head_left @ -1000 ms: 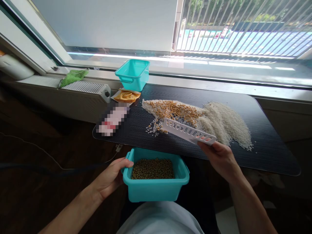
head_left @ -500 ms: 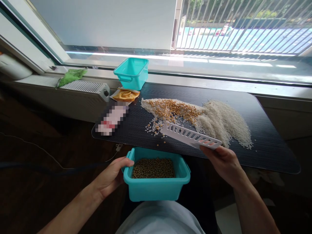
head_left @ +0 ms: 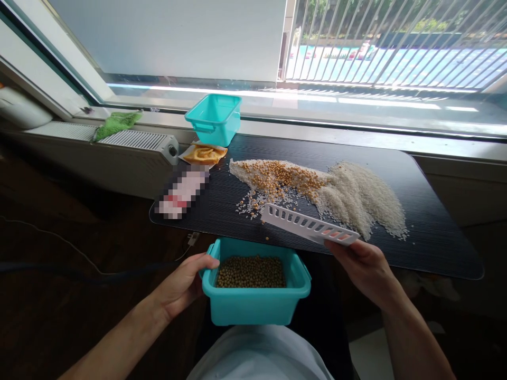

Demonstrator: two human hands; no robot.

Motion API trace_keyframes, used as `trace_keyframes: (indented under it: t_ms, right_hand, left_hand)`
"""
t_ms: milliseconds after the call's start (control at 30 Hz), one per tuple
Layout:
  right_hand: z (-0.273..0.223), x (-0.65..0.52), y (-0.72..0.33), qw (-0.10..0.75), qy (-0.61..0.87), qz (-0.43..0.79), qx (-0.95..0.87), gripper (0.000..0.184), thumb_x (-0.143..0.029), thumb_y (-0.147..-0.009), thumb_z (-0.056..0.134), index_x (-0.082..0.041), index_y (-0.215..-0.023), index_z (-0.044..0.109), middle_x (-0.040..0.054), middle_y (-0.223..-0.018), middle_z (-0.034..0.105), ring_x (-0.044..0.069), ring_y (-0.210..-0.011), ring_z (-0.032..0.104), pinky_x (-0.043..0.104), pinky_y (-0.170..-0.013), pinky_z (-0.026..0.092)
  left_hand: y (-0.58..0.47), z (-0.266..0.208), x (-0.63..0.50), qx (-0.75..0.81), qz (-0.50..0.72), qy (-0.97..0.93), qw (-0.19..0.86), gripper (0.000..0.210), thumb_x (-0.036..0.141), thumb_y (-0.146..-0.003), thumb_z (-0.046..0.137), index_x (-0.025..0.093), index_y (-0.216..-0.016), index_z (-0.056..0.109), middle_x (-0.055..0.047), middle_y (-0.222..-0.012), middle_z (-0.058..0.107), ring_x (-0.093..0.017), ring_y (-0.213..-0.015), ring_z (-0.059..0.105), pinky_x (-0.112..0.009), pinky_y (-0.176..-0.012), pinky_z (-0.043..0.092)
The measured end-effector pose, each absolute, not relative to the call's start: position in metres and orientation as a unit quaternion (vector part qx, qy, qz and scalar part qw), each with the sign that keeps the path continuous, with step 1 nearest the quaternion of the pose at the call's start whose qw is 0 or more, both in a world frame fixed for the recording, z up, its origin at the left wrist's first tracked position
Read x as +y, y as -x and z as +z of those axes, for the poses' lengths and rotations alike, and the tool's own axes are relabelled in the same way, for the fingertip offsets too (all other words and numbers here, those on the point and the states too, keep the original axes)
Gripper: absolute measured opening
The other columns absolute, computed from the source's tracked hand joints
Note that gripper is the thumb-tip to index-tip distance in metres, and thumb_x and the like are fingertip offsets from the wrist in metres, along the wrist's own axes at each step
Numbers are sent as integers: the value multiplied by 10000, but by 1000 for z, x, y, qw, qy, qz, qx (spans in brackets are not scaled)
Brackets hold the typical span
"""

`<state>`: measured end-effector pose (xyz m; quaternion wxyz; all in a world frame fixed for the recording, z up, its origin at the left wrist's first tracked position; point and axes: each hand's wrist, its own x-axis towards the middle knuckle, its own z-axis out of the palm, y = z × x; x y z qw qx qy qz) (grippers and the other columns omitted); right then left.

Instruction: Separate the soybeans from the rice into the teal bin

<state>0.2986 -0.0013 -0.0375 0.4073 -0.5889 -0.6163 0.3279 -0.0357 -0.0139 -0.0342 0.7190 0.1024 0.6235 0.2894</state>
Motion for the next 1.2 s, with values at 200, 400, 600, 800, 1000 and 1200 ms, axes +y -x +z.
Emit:
trace_keyframes:
  t_ms: [200,400,600,800,1000,1200]
  right_hand:
    - [-35,-8,-300,412,583,326,-620,304,-451,-838,662,-235,-1005,794,38,-975,791,278,-898,744,391,-836,605]
    - [-34,-11,-291,392,561,358,-635,290,-420,-857,646,-231,-1025,789,29,-957,794,253,-856,746,352,-790,613]
    - [-36,-15,-292,383,567,365,-631,329,-459,-858,636,-218,-1021,790,42,-964,793,259,-867,742,353,-792,609]
    - [-37,-21,-291,365,566,388,-629,303,-435,-860,640,-227,-1022,789,38,-966,793,259,-873,746,358,-809,610]
    - [-38,-16,-291,384,587,345,-623,274,-395,-850,643,-235,-1015,792,24,-934,795,266,-833,749,378,-771,621]
    - [-38,-20,-288,372,564,366,-640,245,-365,-864,635,-244,-1008,791,16,-939,796,250,-839,750,358,-786,619]
  left_hand:
    - [33,-31,-13,629,288,-101,715,173,147,-574,724,127,-739,676,-26,-667,680,-155,-571,626,-262,-553,555]
    - [33,-29,-12,630,289,-97,714,150,121,-596,709,134,-739,667,-15,-661,676,-149,-552,625,-251,-535,540]
    - [33,-29,-13,630,287,-100,714,158,140,-582,721,138,-725,655,-8,-644,659,-157,-572,626,-264,-557,554]
    - [33,-29,-12,630,283,-100,717,181,143,-578,726,135,-748,663,-13,-663,675,-154,-569,626,-264,-553,554]
    - [35,-32,-13,617,284,-104,727,161,151,-606,733,136,-750,663,-13,-659,679,-153,-569,636,-262,-585,556]
    - [35,-31,-12,615,283,-99,729,174,135,-600,730,137,-762,668,-22,-690,696,-162,-580,645,-259,-561,547]
